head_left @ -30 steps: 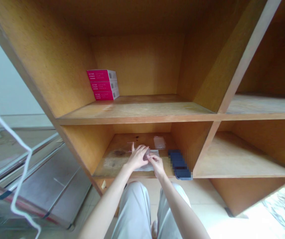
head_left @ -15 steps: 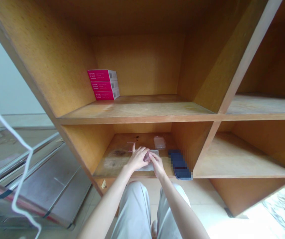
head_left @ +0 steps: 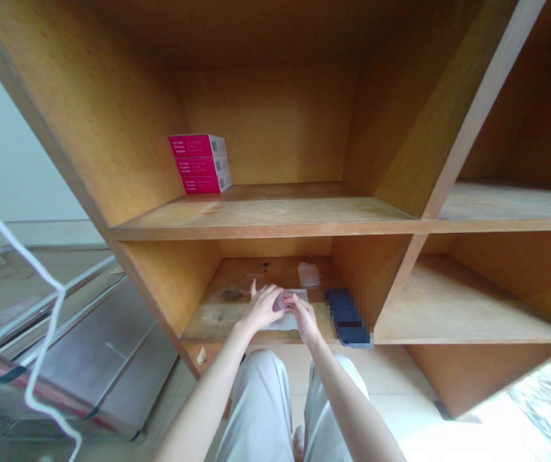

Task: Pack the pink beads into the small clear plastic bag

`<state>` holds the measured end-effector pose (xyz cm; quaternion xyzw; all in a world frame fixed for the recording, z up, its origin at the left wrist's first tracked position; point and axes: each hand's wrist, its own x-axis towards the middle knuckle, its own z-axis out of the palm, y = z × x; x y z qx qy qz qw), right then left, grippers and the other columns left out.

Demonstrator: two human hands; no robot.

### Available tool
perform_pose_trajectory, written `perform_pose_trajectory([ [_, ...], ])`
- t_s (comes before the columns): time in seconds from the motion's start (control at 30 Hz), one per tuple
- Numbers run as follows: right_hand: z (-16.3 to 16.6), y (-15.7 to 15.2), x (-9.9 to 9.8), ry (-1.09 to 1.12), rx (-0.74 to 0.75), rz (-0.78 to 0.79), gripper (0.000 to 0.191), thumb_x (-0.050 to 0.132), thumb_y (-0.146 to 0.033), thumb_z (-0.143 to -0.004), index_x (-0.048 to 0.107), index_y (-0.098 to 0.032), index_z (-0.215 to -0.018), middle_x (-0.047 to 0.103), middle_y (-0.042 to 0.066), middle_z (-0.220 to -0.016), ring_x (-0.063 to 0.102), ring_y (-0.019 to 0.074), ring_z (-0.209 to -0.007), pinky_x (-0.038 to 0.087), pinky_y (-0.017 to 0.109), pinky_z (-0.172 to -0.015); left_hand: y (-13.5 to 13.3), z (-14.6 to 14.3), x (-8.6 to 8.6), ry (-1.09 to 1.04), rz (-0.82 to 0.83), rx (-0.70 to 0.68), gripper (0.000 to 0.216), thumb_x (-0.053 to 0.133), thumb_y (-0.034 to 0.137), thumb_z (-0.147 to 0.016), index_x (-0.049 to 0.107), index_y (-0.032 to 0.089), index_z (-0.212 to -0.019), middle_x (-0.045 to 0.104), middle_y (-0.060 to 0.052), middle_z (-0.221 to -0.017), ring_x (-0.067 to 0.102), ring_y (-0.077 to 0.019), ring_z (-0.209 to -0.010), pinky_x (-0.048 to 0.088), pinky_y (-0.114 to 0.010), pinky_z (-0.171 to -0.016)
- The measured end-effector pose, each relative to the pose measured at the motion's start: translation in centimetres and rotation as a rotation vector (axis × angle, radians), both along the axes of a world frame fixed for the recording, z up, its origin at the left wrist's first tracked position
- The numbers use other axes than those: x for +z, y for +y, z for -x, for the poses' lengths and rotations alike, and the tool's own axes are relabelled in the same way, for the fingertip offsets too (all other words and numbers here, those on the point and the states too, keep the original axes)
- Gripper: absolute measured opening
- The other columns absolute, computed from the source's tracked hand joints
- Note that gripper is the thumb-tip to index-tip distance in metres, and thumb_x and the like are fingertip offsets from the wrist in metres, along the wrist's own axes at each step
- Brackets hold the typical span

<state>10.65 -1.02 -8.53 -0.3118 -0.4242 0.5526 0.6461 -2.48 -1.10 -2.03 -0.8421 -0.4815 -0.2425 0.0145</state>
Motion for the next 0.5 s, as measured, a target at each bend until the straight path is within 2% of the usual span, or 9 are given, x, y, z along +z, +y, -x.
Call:
perform_pose_trajectory([
  [0.13, 0.0, 0.3, -0.2, 0.056, -0.055, 0.062, 0.027, 0.057, -0.040, -0.072, 0.065, -0.014, -0.073, 0.064, 0.008, -0.085, 0.059, 0.0158, -0.069, 0.044, 0.026, -0.062, 0.2, 1.2, -1.4, -0.066, -0.052, 0.070, 0.033, 0.059, 0.032, -0.069, 0.054, 0.024, -0.100, 0.061, -0.002, -0.098, 0.054, -0.0205, -0.095, 0.005, -0.050, -0.103],
  [0.3, 0.0, 0.8, -0.7, 0.089, -0.080, 0.105, 0.018, 0.058, -0.032, -0.068, 0.061, -0.014, -0.070, 0.064, 0.006, -0.074, 0.055, 0.0128, -0.058, 0.043, 0.025, -0.057, 0.4, 2.8, -3.7, -0.149, -0.062, 0.193, 0.035, 0.057, 0.038, -0.071, 0.053, 0.023, -0.102, 0.060, -0.006, -0.104, 0.052, -0.0232, -0.101, 0.013, -0.051, -0.101],
  [0.4, 0.0, 0.9, -1.0, 0.070, -0.082, 0.105, 0.016, 0.056, -0.030, -0.068, 0.060, -0.015, -0.070, 0.063, 0.005, -0.073, 0.054, 0.0124, -0.058, 0.042, 0.025, -0.057, 0.6, 3.5, -5.1, -0.216, -0.063, 0.225, 0.036, 0.054, 0.040, -0.074, 0.051, 0.022, -0.105, 0.060, -0.007, -0.104, 0.052, -0.0235, -0.102, 0.019, -0.051, -0.099],
  [0.5, 0.0, 1.0, -1.1, 0.046, -0.080, 0.091, 0.016, 0.054, -0.030, -0.069, 0.059, -0.015, -0.069, 0.062, 0.005, -0.072, 0.053, 0.0118, -0.057, 0.042, 0.024, -0.057, 1.0, 3.9, -6.6, -0.314, -0.061, 0.217, 0.040, 0.050, 0.041, -0.077, 0.046, 0.019, -0.109, 0.058, -0.010, -0.108, 0.052, -0.0226, -0.103, 0.030, -0.045, -0.096],
])
